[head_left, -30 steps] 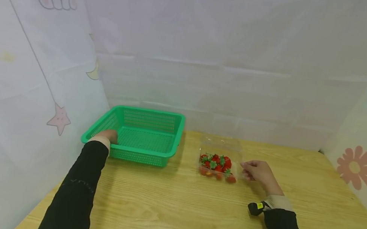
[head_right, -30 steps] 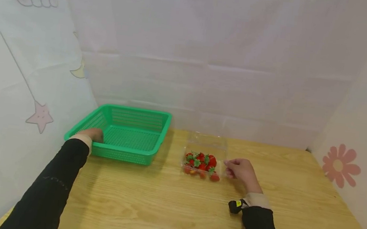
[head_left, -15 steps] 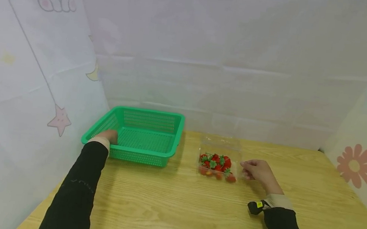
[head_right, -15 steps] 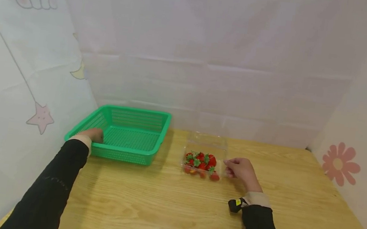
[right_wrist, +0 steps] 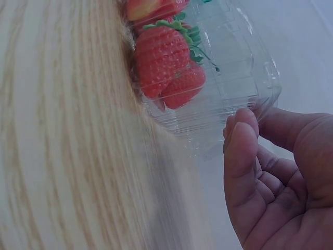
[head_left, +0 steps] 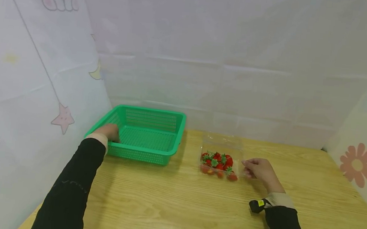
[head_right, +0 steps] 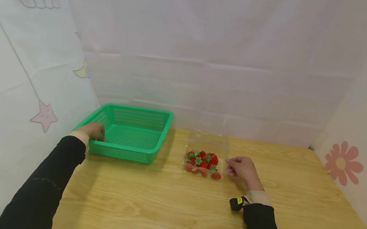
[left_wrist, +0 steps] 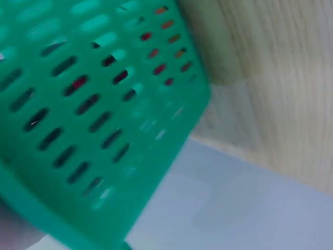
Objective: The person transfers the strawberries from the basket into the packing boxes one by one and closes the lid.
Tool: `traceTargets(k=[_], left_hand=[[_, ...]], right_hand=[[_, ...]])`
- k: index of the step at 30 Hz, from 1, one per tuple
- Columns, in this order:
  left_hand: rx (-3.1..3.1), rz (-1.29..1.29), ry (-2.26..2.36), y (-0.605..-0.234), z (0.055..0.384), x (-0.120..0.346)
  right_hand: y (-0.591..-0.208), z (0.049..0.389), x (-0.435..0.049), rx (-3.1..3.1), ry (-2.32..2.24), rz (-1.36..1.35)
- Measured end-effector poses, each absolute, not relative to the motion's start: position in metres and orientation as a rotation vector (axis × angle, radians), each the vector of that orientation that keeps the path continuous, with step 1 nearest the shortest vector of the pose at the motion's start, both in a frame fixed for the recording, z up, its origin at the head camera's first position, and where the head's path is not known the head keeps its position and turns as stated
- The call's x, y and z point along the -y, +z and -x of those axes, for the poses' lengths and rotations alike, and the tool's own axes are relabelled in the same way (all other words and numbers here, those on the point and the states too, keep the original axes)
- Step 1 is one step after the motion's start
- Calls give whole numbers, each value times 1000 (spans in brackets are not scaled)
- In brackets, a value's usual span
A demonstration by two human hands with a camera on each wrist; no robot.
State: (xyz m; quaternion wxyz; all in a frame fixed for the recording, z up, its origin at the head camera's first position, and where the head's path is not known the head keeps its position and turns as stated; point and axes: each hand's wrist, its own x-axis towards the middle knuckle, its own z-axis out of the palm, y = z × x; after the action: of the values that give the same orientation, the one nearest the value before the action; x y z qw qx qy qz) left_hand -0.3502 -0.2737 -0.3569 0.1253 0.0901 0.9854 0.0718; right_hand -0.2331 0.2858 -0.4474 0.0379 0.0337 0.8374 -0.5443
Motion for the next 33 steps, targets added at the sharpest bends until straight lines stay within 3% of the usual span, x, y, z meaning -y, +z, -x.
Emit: traceTargets(k=[6,15,24,33], left_hand=[[-2913,-408,255,-337,342,248],[-3068,-681,219,-313,328,173],[-3067,-1077,236,-306,317,90],[-2964,-1240,183,-316,314,17]], right_hand=[[-448,234,-287,-2574,-1674,-93],[-450,233,-290,-2545,-1698,-97],[-448,232,-290,-2548,-1699,-86],[-449,235,-288,-2566,-1690,-102]])
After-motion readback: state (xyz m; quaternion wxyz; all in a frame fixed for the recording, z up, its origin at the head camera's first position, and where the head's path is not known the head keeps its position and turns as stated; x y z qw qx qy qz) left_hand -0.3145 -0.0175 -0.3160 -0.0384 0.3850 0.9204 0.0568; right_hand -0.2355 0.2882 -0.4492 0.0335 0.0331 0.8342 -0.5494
